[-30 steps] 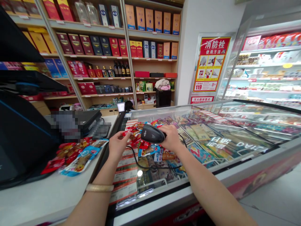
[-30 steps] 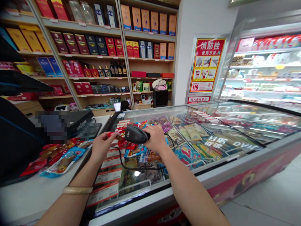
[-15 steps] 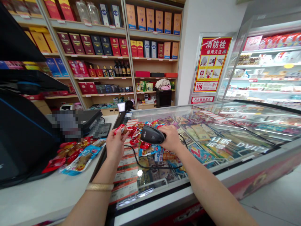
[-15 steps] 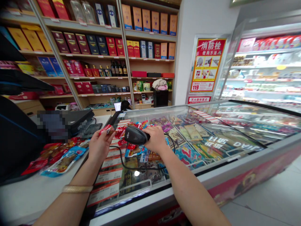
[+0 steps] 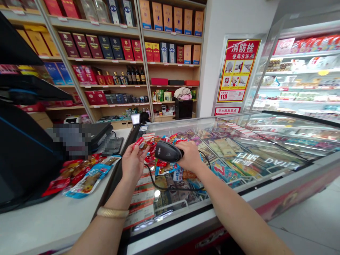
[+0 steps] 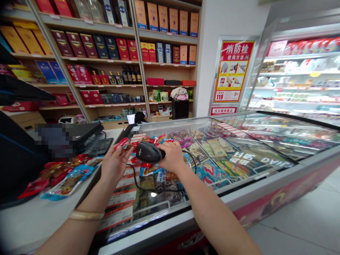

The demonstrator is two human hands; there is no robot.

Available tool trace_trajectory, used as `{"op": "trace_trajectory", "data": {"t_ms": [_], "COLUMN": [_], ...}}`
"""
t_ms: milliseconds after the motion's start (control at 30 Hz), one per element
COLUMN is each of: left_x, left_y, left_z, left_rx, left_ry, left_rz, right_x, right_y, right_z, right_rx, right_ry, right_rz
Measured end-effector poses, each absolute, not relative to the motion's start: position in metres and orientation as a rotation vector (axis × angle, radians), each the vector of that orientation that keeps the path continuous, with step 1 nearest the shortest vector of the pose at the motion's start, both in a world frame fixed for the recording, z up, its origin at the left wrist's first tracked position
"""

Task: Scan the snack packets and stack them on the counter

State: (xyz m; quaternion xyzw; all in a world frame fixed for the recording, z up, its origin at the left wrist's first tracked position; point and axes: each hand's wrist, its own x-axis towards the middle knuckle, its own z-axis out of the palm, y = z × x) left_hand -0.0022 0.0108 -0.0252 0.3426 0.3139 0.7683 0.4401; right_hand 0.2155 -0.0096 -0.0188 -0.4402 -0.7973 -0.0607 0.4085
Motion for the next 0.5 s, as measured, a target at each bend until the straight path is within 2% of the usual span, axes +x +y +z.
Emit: {"op": "trace_trajectory", "data": {"t_ms": [500], "left_x": [0.0022], "left_y": [0.0077], "left_z": [-0.0263], "left_rx": [0.900], "left_ry": [0.782], "left_rz": [1.881], "right_x": [0.2167], "right_y": [-0.0075], "right_z": [-0.0182], "right_rx": [-1.159], "right_ry": [-2.003], "right_rz": [-0.167]}}
